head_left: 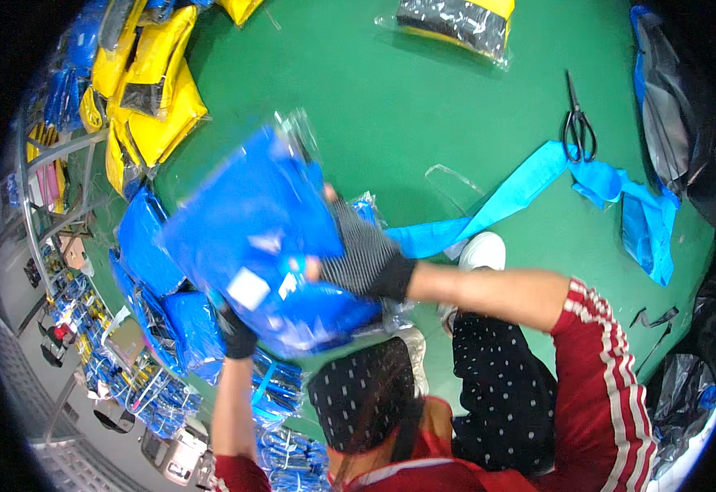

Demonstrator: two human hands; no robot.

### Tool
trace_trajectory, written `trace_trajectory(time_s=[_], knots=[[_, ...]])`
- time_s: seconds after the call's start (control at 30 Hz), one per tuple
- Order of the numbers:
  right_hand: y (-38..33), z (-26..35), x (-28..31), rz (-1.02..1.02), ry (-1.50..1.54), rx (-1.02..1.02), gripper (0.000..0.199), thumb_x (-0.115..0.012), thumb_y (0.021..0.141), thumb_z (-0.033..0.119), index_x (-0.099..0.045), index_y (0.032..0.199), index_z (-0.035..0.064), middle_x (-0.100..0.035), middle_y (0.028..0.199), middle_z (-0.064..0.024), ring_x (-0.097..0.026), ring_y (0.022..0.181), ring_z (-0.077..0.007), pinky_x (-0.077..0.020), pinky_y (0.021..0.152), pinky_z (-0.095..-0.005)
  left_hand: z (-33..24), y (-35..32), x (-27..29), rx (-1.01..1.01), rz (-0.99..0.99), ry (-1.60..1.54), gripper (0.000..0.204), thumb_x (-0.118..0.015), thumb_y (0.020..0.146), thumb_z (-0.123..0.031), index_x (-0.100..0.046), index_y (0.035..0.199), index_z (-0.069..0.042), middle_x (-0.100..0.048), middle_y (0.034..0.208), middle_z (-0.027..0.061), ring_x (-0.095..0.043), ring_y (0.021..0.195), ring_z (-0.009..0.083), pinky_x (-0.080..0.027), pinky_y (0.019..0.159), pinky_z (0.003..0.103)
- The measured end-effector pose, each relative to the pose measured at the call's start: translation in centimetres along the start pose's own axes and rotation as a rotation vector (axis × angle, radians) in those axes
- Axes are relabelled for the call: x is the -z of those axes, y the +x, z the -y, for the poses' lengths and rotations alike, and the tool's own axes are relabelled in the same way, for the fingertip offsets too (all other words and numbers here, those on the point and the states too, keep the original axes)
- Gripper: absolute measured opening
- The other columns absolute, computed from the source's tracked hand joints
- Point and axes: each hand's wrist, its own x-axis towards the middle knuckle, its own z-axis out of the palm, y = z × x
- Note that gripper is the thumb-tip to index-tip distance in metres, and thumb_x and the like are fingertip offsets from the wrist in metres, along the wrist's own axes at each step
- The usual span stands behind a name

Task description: The person gathers blue and yellow plastic-wrapped packages on a green floor, stacks them, and secures each stack with a blue strap using both hands. They then move to a new pile and repeat the process.

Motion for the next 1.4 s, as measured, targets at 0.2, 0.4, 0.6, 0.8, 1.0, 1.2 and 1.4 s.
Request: trace_trajectory(time_s=[0.2, 0.4, 0.6, 0.8, 1.0, 1.2, 1.4], knots=[[-8.9, -5.3, -4.9, -0.094, 0.15, 0.01, 0.108, -0.071, 0.068, 0.051, -0.009, 0.138, -0.0023, -0.032, 0.133, -0.0268, -0.033, 0.125, -0.0381, -0.0261, 0.104, -0.0434, 11.8, -7.9, 7.9, 0.336, 0.008, 0.024, 0.069, -0.048, 0.081, -0.055, -0.031, 0.13, -0.009, -0.044, 0.124, 0.0101, -0.047, 0.109, 0.0256, -0.037, 0.094, 0.043], [-9.3, -10.7, -6.0, 0.158, 0.157, -0.164, 0.104, -0.073, 0.065, 0.051, -0.019, 0.135, -0.003, -0.038, 0.128, -0.0259, -0.039, 0.118, -0.0376, -0.0298, 0.102, -0.0415, 16.2, -5.8, 5.7, 0.39, -0.079, 0.374, 0.055, -0.048, 0.083, -0.046, -0.035, 0.122, -0.009, -0.047, 0.118, 0.0089, -0.048, 0.104, 0.0236, -0.038, 0.09, 0.04], [-9.0, -10.9, -5.5, 0.01, -0.083, -0.101, 0.091, -0.075, 0.067, 0.044, -0.027, 0.132, 0.0028, -0.047, 0.121, -0.0163, -0.047, 0.113, -0.0282, -0.033, 0.1, -0.0398, 18.2, -4.4, 4.2, 0.393, -0.058, 0.356, 0.041, -0.047, 0.085, -0.037, -0.04, 0.114, -0.009, -0.049, 0.111, 0.0077, -0.049, 0.099, 0.0216, -0.04, 0.087, 0.037], [-4.3, -8.7, -3.4, 0.035, 0.233, -0.116, 0.098, -0.075, 0.065, 0.048, -0.023, 0.135, 0.0033, -0.038, 0.13, -0.0182, -0.04, 0.12, -0.03, -0.0293, 0.103, -0.0401, 20.6, -0.5, 1.3, 0.383, -0.046, 0.447, 0.027, -0.047, 0.086, -0.027, -0.045, 0.106, -0.009, -0.051, 0.104, 0.0065, -0.05, 0.094, 0.0196, -0.041, 0.083, 0.034], [-5.0, -8.2, 0.6, 0.192, 0.456, -0.134, 0.101, -0.072, 0.068, 0.045, -0.012, 0.141, 0.0085, -0.029, 0.139, -0.0153, -0.034, 0.126, -0.0273, -0.0252, 0.106, -0.0391, 14.3, 3.5, -1.1, 0.476, 0.217, 0.617, 0.014, -0.047, 0.088, -0.018, -0.05, 0.098, -0.009, -0.054, 0.097, 0.0053, -0.051, 0.089, 0.0177, -0.042, 0.08, 0.031], [3.1, -6.5, 13.0, -0.251, -0.482, -0.243, 0.04, -0.054, 0.086, 0.029, -0.051, 0.12, 0.008, -0.062, 0.096, -0.018, -0.063, 0.082, -0.0304, -0.0488, 0.075, -0.0396, -4.6, 20.0, -0.7, 0.124, 0.892, 0.775, 0.014, -0.049, 0.089, -0.015, -0.056, 0.097, -0.006, -0.056, 0.095, 0.0068, -0.052, 0.09, 0.0186, -0.043, 0.082, 0.03], [25.4, 0.5, 17.2, -0.612, -0.408, 0.289, 0.022, -0.049, 0.087, 0.025, -0.062, 0.096, 0.0091, -0.062, 0.073, -0.0142, -0.061, 0.068, -0.0305, -0.0464, 0.062, -0.0386, -25.7, 41.7, -13.5, -0.802, 0.222, 0.451, 0.03, -0.05, 0.091, -0.031, -0.061, 0.095, -0.003, -0.067, 0.09, 0.0142, -0.065, 0.08, 0.0248, -0.049, 0.074, 0.034]])
